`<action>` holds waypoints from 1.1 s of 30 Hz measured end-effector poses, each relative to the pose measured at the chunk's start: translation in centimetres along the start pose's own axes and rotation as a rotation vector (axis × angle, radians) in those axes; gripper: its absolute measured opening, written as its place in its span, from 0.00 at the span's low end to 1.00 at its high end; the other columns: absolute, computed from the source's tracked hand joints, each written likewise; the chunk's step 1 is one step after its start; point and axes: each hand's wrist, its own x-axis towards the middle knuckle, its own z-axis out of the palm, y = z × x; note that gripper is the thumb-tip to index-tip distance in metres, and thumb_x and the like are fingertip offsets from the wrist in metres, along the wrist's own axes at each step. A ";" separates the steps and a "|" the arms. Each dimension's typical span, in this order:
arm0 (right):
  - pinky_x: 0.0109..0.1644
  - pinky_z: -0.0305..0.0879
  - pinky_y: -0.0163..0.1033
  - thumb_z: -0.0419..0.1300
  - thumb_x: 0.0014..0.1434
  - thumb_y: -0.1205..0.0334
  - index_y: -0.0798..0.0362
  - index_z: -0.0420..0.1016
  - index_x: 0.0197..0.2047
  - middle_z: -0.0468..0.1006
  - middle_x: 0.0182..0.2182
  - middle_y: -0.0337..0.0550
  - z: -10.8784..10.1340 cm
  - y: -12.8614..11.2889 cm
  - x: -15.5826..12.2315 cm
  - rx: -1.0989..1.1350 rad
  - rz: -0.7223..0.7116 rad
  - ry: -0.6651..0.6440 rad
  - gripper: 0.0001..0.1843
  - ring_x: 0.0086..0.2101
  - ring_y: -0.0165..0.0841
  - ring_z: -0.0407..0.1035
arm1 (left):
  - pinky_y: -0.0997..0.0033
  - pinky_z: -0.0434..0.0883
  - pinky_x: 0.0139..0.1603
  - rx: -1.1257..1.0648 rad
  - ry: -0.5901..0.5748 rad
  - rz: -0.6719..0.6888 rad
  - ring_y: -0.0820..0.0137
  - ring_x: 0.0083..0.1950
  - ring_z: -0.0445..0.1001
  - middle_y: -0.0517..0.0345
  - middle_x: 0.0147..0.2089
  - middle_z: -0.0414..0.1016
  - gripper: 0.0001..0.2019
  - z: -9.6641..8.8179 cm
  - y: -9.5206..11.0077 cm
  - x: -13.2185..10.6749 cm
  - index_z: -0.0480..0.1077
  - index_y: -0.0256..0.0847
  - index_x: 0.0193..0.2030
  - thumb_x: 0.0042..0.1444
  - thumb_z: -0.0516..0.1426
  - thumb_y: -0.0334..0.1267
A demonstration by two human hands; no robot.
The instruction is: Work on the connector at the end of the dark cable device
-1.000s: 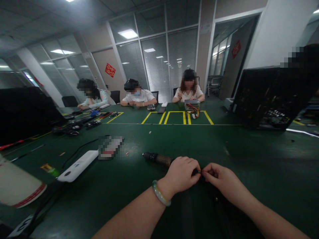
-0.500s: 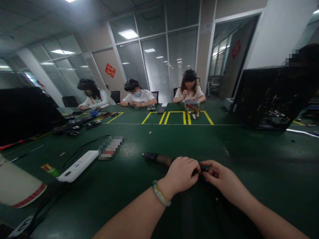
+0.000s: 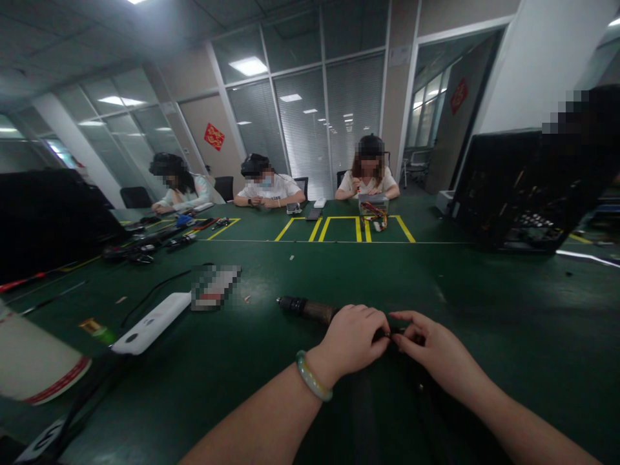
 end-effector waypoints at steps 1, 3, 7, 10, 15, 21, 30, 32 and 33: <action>0.34 0.61 0.36 0.57 0.60 0.55 0.49 0.69 0.54 0.79 0.28 0.35 0.0 0.0 0.0 -0.004 -0.002 0.004 0.19 0.31 0.35 0.73 | 0.63 0.64 0.47 0.001 0.000 0.000 0.65 0.45 0.70 0.60 0.41 0.73 0.06 0.0 0.0 0.0 0.68 0.42 0.40 0.58 0.59 0.39; 0.34 0.60 0.36 0.57 0.60 0.55 0.49 0.67 0.55 0.78 0.27 0.34 0.0 0.1 0.0 -0.007 0.003 0.008 0.20 0.30 0.35 0.73 | 0.64 0.64 0.47 0.004 0.005 -0.001 0.65 0.45 0.70 0.60 0.41 0.73 0.06 0.0 0.0 0.0 0.68 0.42 0.40 0.58 0.60 0.39; 0.34 0.61 0.36 0.57 0.60 0.57 0.49 0.66 0.56 0.76 0.25 0.33 0.2 0.3 0.1 0.010 0.000 0.001 0.21 0.30 0.34 0.72 | 0.64 0.64 0.47 0.013 0.002 -0.001 0.65 0.45 0.70 0.60 0.41 0.73 0.07 -0.1 0.1 0.0 0.68 0.42 0.40 0.59 0.59 0.40; 0.36 0.61 0.37 0.57 0.60 0.56 0.50 0.66 0.56 0.77 0.26 0.33 0.2 0.5 0.1 0.020 -0.006 -0.006 0.22 0.30 0.35 0.73 | 0.64 0.64 0.47 0.018 -0.009 -0.001 0.65 0.45 0.71 0.59 0.42 0.73 0.06 -0.2 0.2 0.0 0.68 0.42 0.40 0.59 0.58 0.40; 0.35 0.62 0.37 0.56 0.60 0.56 0.50 0.65 0.57 0.77 0.26 0.34 0.1 0.3 0.1 0.009 0.013 -0.014 0.22 0.29 0.35 0.73 | 0.64 0.64 0.48 0.020 -0.023 -0.007 0.66 0.46 0.70 0.60 0.42 0.73 0.05 -0.3 0.2 0.1 0.68 0.42 0.41 0.58 0.59 0.36; 0.37 0.63 0.38 0.57 0.60 0.56 0.50 0.65 0.57 0.77 0.27 0.34 0.1 0.0 0.1 0.012 0.025 -0.021 0.22 0.31 0.35 0.73 | 0.64 0.64 0.49 0.025 -0.028 -0.019 0.66 0.46 0.70 0.60 0.41 0.73 0.06 -0.3 0.3 0.0 0.68 0.42 0.40 0.58 0.58 0.39; 0.30 0.60 0.35 0.56 0.60 0.55 0.49 0.73 0.48 0.79 0.29 0.36 0.0 0.3 0.1 -0.002 0.010 -0.058 0.14 0.29 0.34 0.72 | 0.64 0.65 0.47 0.008 -0.013 -0.016 0.66 0.45 0.71 0.60 0.41 0.73 0.06 -0.3 0.3 0.1 0.68 0.42 0.40 0.58 0.58 0.39; 0.30 0.60 0.35 0.56 0.61 0.55 0.49 0.73 0.48 0.79 0.29 0.36 0.1 0.2 0.1 0.005 0.000 -0.058 0.14 0.29 0.34 0.72 | 0.64 0.65 0.48 0.013 -0.020 -0.019 0.65 0.45 0.71 0.59 0.41 0.73 0.06 -0.3 0.3 0.1 0.69 0.42 0.41 0.58 0.58 0.39; 0.31 0.60 0.35 0.56 0.61 0.55 0.49 0.73 0.48 0.79 0.29 0.36 0.1 0.2 0.1 0.009 -0.007 -0.057 0.14 0.29 0.34 0.72 | 0.64 0.65 0.48 0.015 -0.024 -0.021 0.65 0.46 0.71 0.59 0.41 0.74 0.06 -0.3 0.3 0.1 0.69 0.42 0.41 0.58 0.59 0.39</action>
